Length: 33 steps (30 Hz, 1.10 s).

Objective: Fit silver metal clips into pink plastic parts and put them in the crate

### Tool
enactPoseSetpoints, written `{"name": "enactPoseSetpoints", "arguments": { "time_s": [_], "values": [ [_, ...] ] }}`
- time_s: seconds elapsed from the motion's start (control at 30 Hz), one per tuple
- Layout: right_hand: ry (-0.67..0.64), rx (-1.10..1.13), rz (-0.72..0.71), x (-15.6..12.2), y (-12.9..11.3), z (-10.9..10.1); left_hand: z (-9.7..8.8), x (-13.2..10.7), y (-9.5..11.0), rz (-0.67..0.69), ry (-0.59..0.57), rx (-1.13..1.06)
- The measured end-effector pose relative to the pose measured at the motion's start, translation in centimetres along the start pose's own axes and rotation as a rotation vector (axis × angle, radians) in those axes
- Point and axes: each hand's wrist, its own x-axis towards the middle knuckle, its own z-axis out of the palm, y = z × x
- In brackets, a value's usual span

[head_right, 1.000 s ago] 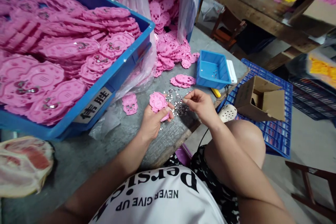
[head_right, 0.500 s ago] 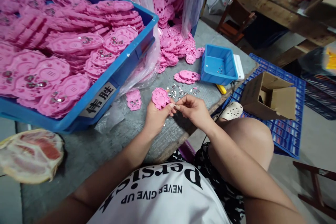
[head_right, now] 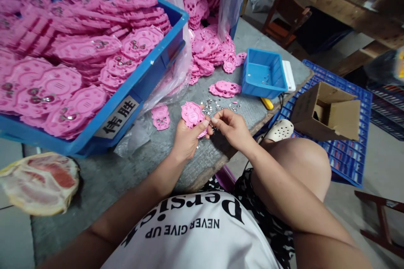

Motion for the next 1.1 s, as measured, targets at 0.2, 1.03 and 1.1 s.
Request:
{"name": "enactPoseSetpoints", "arguments": {
  "time_s": [0.2, 1.03, 1.1],
  "values": [
    [0.050, -0.185, -0.251, 0.3, 0.8, -0.4, -0.2, 0.0, 0.5, -0.098, -0.030, -0.027],
    [0.179, 0.190, 0.061, 0.0, -0.3, 0.0, 0.4, -0.4, 0.3, -0.100, -0.123, -0.183],
    [0.198, 0.164, 0.039, -0.1, -0.1, 0.2, 0.4, -0.6, 0.4, -0.116, -0.149, -0.214]
  ]
}}
